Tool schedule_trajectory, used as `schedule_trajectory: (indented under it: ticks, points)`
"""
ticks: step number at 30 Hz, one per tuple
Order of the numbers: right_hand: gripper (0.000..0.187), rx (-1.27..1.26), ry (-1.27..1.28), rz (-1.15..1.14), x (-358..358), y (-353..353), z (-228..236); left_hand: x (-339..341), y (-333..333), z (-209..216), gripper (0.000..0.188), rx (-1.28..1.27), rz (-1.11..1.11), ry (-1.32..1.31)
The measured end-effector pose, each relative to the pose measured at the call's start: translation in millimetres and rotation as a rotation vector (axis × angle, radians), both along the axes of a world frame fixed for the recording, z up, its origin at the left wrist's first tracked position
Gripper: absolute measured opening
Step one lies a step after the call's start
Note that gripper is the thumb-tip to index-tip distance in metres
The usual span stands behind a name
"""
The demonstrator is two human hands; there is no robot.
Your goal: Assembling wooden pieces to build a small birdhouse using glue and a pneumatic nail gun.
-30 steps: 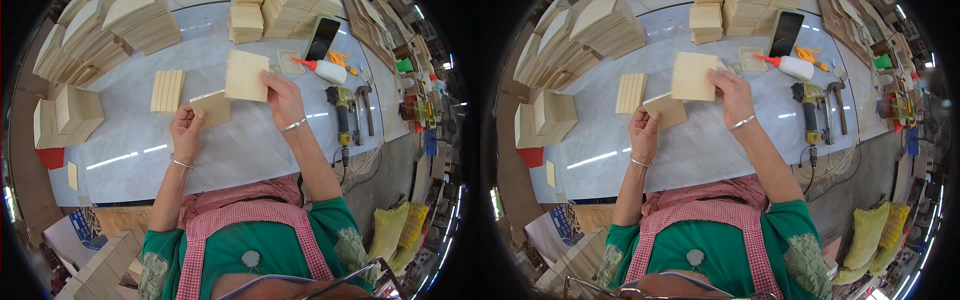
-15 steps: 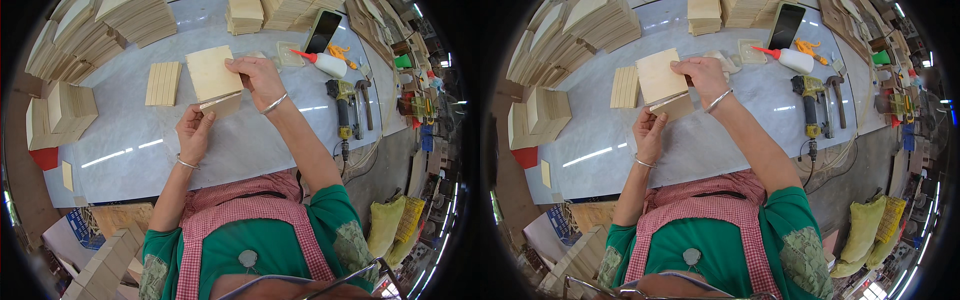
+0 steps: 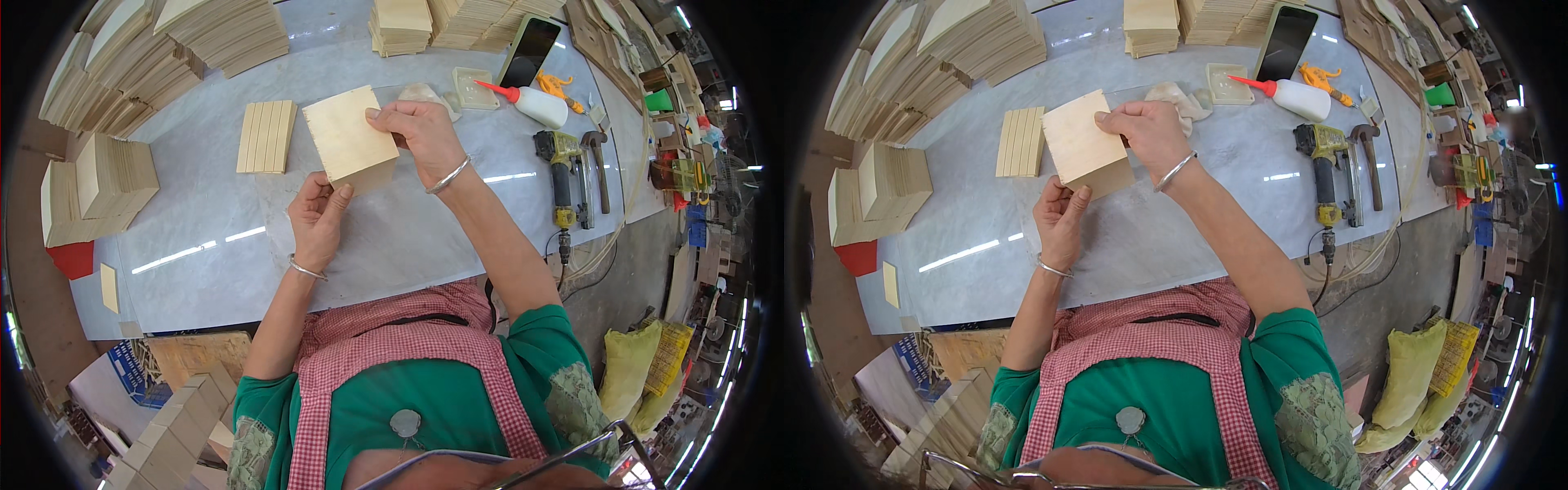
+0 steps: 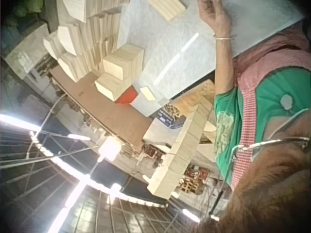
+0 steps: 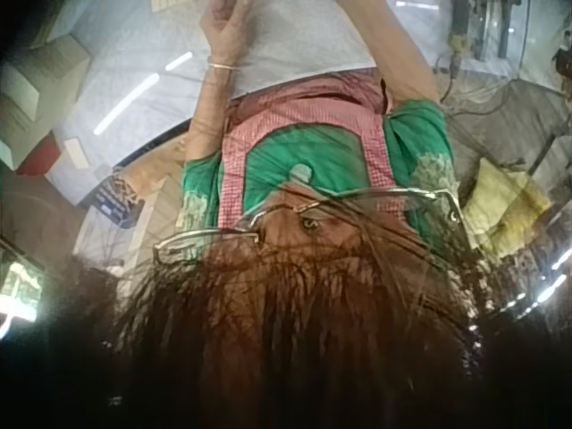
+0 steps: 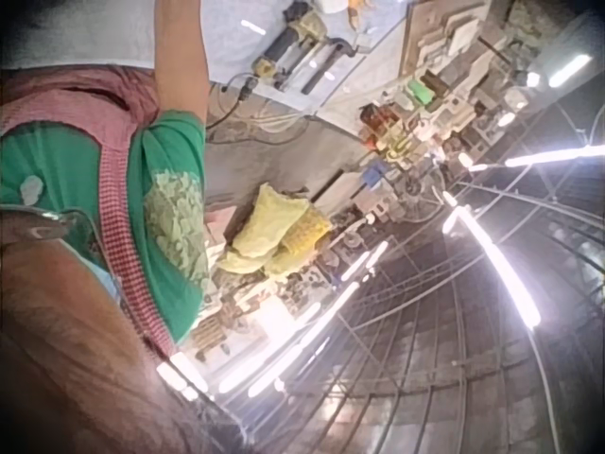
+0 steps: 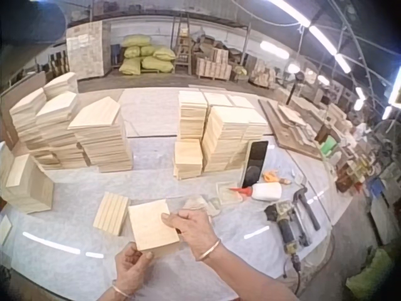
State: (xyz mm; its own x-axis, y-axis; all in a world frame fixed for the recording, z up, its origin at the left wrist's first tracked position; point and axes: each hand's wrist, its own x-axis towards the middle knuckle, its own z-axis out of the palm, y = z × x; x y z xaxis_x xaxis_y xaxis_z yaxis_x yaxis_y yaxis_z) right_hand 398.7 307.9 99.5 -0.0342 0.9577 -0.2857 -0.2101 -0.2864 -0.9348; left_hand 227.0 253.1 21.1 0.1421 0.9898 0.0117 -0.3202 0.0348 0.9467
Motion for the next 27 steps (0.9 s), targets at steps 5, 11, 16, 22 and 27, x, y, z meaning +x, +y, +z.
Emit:
schedule_trajectory:
  ticks: [5,11,16,22,27]
  points:
    - [0.016,0.013,-0.025,0.009,1.5,1.9,-7.1,3.3,-1.4,11.6,0.032,0.045,0.088,0.016]
    - [0.018,-0.004,-0.051,0.014,3.7,-2.5,-5.6,-6.7,14.2,34.1,0.049,0.5,0.184,0.424]
    - [0.025,0.039,-0.059,0.013,4.2,-3.9,-13.6,-9.3,17.0,35.7,0.032,0.549,0.151,0.565]
    - [0.027,0.27,-0.124,-0.063,13.8,-21.4,-17.9,-6.1,17.1,30.1,0.027,0.593,0.206,0.548]
    - [0.026,0.663,-0.414,0.096,27.2,-38.9,-14.8,-5.4,15.9,30.0,0.027,0.599,0.212,0.561]
